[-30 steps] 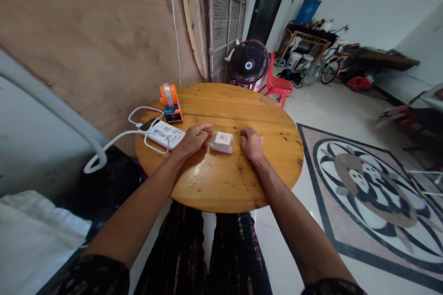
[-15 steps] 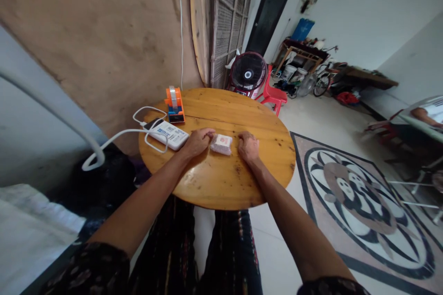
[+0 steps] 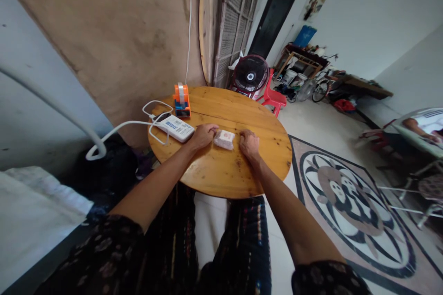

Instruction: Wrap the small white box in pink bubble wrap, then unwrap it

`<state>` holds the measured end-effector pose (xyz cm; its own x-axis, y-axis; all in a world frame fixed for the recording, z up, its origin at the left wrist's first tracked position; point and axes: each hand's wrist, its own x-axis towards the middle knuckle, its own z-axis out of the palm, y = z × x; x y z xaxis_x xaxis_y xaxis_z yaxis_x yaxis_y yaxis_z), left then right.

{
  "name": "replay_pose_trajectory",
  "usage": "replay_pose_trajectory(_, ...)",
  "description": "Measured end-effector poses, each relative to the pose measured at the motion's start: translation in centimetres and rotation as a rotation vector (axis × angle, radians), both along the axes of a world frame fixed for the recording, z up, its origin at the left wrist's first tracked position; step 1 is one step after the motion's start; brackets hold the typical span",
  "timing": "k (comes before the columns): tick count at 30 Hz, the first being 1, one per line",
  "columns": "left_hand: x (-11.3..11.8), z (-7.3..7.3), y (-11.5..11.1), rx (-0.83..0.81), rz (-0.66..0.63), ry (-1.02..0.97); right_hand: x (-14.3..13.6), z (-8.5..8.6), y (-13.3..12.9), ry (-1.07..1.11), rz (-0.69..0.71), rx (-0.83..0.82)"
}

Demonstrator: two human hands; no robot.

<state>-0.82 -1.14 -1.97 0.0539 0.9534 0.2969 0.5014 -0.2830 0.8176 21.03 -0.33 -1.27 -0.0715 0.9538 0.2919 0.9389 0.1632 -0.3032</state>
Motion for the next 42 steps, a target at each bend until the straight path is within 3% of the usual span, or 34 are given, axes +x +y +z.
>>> replay_pose_trajectory(33, 0.06, -0.1, 0.2, -0.035, 0.075, -0.06, 0.08, 0.13, -0.08, 0.031, 0.007, 0.009)
replay_pose_trajectory(42, 0.0, -0.61, 0.76, -0.056, 0.089, -0.074, 0.38, -0.62, 0.64, 0.078, 0.005, 0.007)
